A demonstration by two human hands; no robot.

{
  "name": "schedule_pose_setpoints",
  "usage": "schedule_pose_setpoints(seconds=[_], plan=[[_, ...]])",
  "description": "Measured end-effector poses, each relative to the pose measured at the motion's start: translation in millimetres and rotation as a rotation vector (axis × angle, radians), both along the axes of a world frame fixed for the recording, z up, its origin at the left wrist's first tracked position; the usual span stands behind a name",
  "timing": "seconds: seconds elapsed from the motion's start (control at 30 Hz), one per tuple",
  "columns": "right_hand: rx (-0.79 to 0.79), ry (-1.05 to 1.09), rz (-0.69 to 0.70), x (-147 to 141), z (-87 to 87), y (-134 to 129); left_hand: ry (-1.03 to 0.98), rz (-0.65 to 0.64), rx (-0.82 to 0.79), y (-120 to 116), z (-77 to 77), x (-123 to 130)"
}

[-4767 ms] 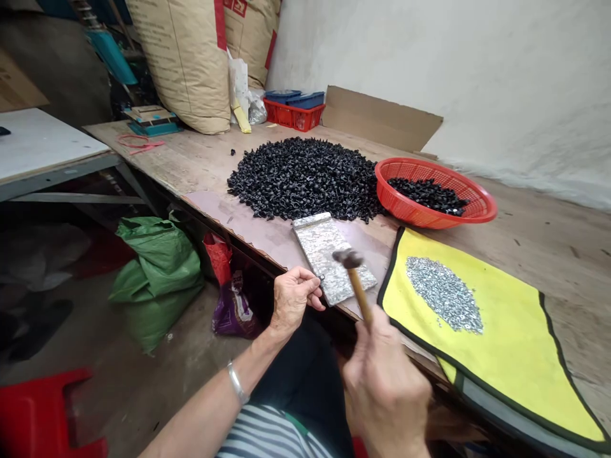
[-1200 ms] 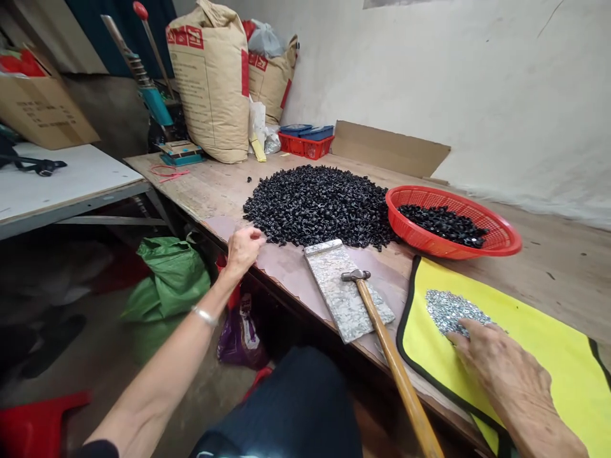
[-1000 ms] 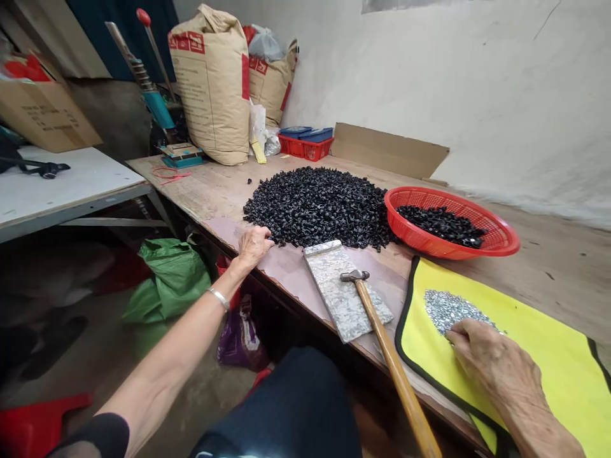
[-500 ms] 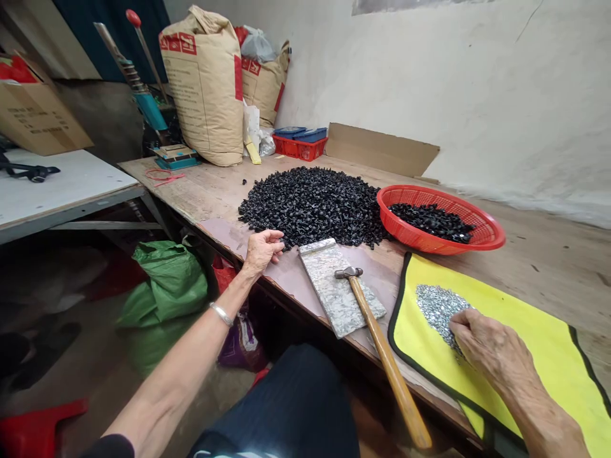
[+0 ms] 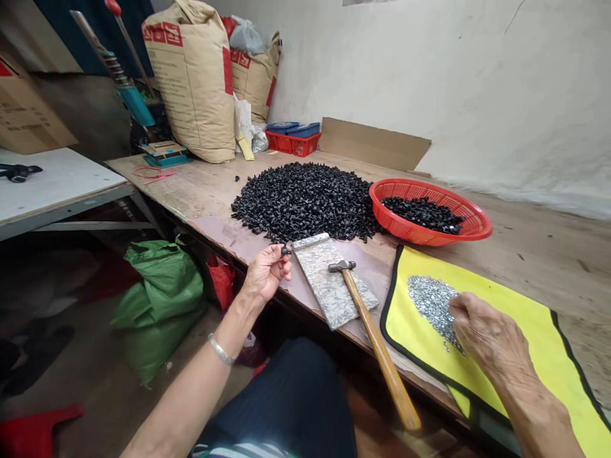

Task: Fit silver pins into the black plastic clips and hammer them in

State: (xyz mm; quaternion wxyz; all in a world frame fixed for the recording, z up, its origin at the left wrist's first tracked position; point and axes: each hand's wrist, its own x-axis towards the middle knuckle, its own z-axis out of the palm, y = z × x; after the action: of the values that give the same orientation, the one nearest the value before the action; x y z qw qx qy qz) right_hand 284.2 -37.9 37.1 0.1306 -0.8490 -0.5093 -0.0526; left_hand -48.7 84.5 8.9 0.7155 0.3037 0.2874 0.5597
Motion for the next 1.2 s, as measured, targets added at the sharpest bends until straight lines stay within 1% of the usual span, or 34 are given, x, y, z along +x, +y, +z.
schedule_pose_setpoints(seconds=[0.07, 0.1, 0.17, 0.23, 0.3, 0.33, 0.37, 0.4, 0.47, 0.57, 0.6, 0.7, 0.8, 0.87, 0.93, 1.0, 1.07, 1.1, 1.13, 1.2], plan=[[-0.021, 0.066, -0.080, -12.4, 13.7, -3.6, -0.030, -0.039, -0.027, -11.8, 3.0, 3.7], [0.000, 0.110, -0.137, -22.4, 21.3, -6.8, -0.050, -0.047, -0.048, -18.1, 4.9, 6.1], [0.110, 0.207, -0.159, -49.4, 34.0, -16.4, -0.108, -0.051, -0.122, -31.4, 8.8, 11.9], [0.268, 0.422, -0.072, -82.6, 39.0, -27.5, -0.179, -0.067, -0.225, -45.3, 12.2, 18.2], [0.325, 0.676, 0.155, -116.7, 35.3, -36.3, -0.228, -0.112, -0.311, -59.5, 14.3, 23.5], [0.322, 0.805, 0.262, -132.3, 31.1, -38.8, -0.245, -0.136, -0.330, -66.6, 14.7, 25.5], [0.325, 0.904, 0.328, -146.2, 26.3, -39.9, -0.256, -0.156, -0.331, -73.6, 14.7, 26.9], [0.324, 0.988, 0.380, -158.2, 21.3, -39.9, -0.262, -0.174, -0.315, -80.5, 14.2, 27.7], [0.363, 1.089, 0.410, -175.6, 13.0, -37.4, -0.260, -0.205, -0.266, -93.4, 11.9, 27.8], [0.442, 1.143, 0.359, -187.2, 5.8, -32.8, -0.202, -0.240, -0.199, -108.3, 6.7, 24.7], [0.446, 1.170, 0.333, -188.4, 4.4, -31.9, -0.161, -0.238, -0.165, -111.7, 5.0, 23.1], [0.389, 1.336, 0.288, -188.8, 0.6, -32.0, 0.045, -0.217, 0.029, -117.6, 1.6, 17.3], [0.325, 1.474, 0.294, -190.5, -4.3, -34.0, 0.294, -0.220, 0.239, -120.3, 1.1, 12.5], [0.329, 1.459, 0.288, -193.8, -8.5, -35.3, 0.394, -0.227, 0.293, -121.7, 1.4, 11.6], [0.367, 1.371, 0.281, -197.9, -13.2, -36.2, 0.385, -0.236, 0.253, -122.7, 1.5, 12.4], [0.433, 1.259, 0.284, -201.1, -18.7, -37.2, 0.256, -0.232, 0.116, -122.9, 0.8, 14.1], [0.505, 1.133, 0.308, -202.2, -24.7, -38.1, 0.102, -0.241, -0.071, -122.5, -0.5, 15.5], [0.543, 1.055, 0.334, -201.8, -27.7, -38.6, 0.055, -0.250, -0.150, -122.3, -1.3, 15.9], [0.580, 0.963, 0.375, -201.0, -30.4, -38.9, 0.036, -0.268, -0.203, -122.2, -2.0, 16.2], [0.649, 0.750, 0.488, -198.9, -34.6, -39.3, 0.034, -0.310, -0.233, -123.1, -3.4, 17.0]])
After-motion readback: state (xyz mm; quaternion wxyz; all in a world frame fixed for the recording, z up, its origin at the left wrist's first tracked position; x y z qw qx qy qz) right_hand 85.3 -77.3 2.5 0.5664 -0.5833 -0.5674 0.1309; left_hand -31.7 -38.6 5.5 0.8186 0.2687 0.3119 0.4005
